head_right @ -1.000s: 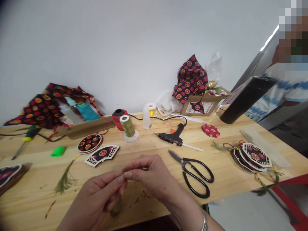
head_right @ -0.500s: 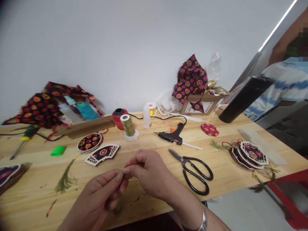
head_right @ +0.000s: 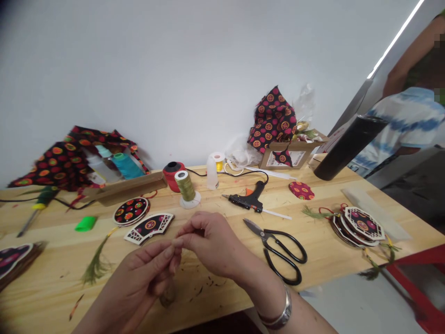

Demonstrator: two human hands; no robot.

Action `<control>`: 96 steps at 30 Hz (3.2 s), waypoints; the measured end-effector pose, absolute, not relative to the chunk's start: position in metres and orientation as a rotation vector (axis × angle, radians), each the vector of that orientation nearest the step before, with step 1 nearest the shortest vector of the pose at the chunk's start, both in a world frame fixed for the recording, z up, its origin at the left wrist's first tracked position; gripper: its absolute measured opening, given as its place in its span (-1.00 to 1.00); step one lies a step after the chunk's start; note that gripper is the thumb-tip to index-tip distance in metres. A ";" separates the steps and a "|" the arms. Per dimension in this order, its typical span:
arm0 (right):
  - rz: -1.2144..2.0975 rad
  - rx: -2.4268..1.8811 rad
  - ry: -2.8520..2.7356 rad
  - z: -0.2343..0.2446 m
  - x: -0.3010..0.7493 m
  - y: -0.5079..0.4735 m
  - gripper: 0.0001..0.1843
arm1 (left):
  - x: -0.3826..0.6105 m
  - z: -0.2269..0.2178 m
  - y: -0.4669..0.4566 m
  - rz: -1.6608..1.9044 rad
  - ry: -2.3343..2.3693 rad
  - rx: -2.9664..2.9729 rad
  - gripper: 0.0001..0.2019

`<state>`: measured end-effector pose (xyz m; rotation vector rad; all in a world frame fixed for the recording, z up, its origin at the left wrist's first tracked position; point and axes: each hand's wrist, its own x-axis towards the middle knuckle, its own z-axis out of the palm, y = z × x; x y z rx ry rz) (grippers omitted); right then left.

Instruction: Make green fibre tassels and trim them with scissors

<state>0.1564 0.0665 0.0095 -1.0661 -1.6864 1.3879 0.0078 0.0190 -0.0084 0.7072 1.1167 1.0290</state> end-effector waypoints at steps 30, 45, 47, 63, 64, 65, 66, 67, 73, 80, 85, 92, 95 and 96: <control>1.592 -0.709 -1.292 -0.012 0.131 0.054 -0.69 | 0.001 -0.008 0.027 1.381 1.132 0.721 -0.86; 1.713 -0.793 -1.388 -0.007 0.126 0.056 -0.82 | 0.001 -0.004 0.029 1.336 0.964 0.433 -0.74; 1.702 -0.813 -1.382 -0.008 0.125 0.057 -0.82 | -0.001 -0.005 0.030 1.347 0.952 0.405 -0.76; 1.539 -1.027 -1.397 -0.012 0.134 0.073 -0.81 | -0.016 -0.008 0.032 1.454 0.826 0.325 -0.91; 1.524 -1.045 -1.404 -0.012 0.134 0.074 -0.80 | -0.016 -0.008 0.032 1.460 0.829 0.317 -0.89; 1.508 -1.061 -1.414 -0.012 0.134 0.074 -0.78 | -0.016 -0.008 0.032 1.463 0.836 0.309 -0.88; 1.494 -1.076 -1.425 -0.012 0.133 0.074 -0.77 | -0.016 -0.007 0.033 1.464 0.844 0.299 -0.87; 1.485 -1.089 -1.433 -0.012 0.133 0.075 -0.76 | -0.015 -0.007 0.033 1.463 0.849 0.291 -0.86; 1.474 -1.128 -1.443 -0.011 0.132 0.074 -0.76 | -0.016 -0.008 0.032 1.472 0.832 0.254 -0.83; 1.440 -1.140 -1.499 -0.012 0.132 0.073 -0.77 | -0.017 -0.006 0.032 1.483 0.839 0.211 -0.88; 1.374 -1.182 -1.620 -0.013 0.139 0.073 -0.80 | -0.017 -0.007 0.031 1.491 0.864 0.233 -0.91; 1.129 -1.088 -1.707 0.003 0.139 0.073 -0.81 | -0.007 -0.010 0.027 1.394 0.980 0.379 -0.93; 1.392 -1.043 -1.576 0.008 0.134 0.073 -0.84 | -0.003 -0.011 0.025 1.330 1.008 0.503 -0.90; 1.474 -1.022 -1.529 0.008 0.132 0.073 -0.83 | -0.002 -0.013 0.024 1.307 1.024 0.555 -0.89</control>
